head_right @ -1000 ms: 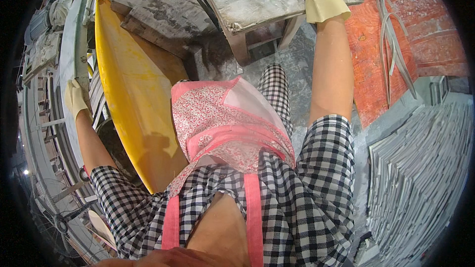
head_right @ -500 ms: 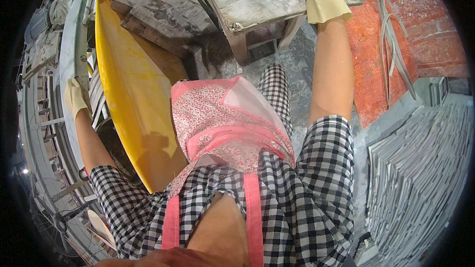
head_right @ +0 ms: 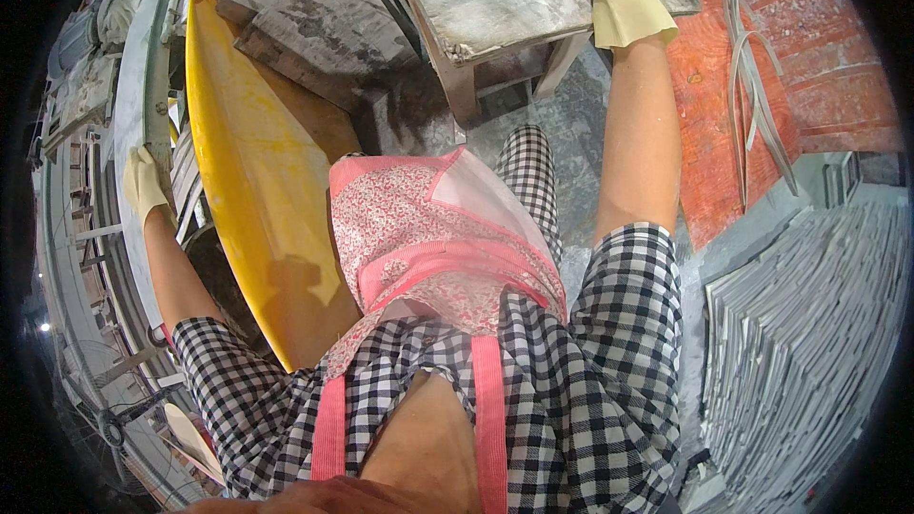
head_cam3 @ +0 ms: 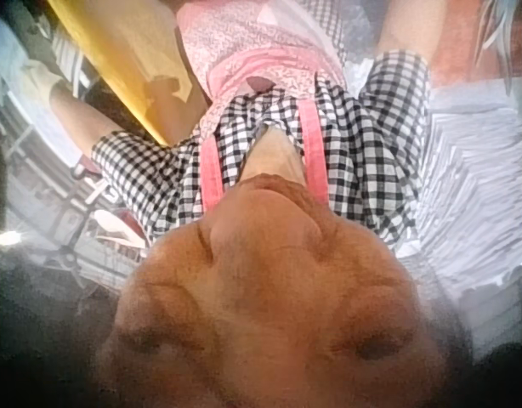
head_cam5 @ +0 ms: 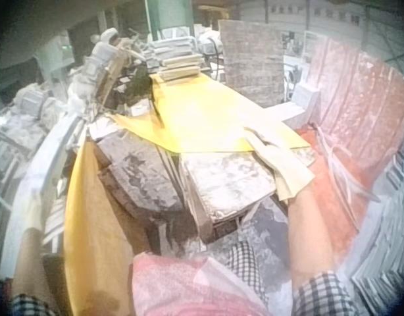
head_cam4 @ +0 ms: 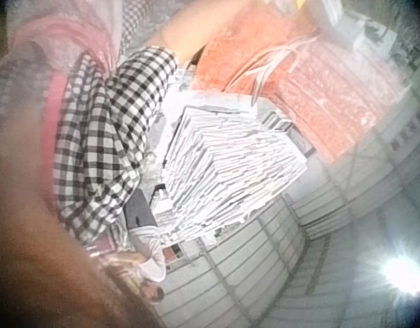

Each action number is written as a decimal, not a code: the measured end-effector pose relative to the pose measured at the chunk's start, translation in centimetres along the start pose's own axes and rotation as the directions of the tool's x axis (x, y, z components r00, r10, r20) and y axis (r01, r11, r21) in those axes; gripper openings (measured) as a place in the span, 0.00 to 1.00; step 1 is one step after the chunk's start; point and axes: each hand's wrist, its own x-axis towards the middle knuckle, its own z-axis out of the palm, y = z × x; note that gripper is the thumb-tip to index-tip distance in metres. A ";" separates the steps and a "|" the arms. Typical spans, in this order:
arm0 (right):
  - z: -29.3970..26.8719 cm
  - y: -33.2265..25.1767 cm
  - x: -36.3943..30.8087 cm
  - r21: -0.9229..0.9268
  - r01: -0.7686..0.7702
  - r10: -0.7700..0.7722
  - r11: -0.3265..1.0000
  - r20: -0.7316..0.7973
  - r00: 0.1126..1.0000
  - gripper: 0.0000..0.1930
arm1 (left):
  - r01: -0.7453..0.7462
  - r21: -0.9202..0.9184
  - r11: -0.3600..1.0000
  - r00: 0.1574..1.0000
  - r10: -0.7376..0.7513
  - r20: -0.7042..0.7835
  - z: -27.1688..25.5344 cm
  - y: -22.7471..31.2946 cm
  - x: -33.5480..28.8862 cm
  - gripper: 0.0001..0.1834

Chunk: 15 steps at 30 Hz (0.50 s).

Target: The person repeatedly picks up rectangular tiles from a conveyor or feed area and stacks them onto a growing pile on a yellow surface. The worker uses both hands to lift, align, and place each tile, occasionally adjusting the stack to maintain alignment.

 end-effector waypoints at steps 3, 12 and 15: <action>0.2 -0.5 0.0 -0.002 -0.030 0.030 1.000 -0.017 0.999 0.17 | -0.015 -0.026 1.000 1.000 0.015 -0.016 0.2 -0.3 0.1 0.25; -0.1 0.7 0.0 -0.035 0.025 -0.025 0.999 -0.005 1.000 0.16 | -0.008 0.058 0.998 1.000 0.008 -0.006 -1.0 1.7 -0.9 0.24; -0.1 1.3 0.5 -0.088 0.068 -0.068 0.994 0.001 0.998 0.16 | 0.115 -0.082 0.990 0.992 -0.110 0.060 -1.1 1.7 -1.0 0.24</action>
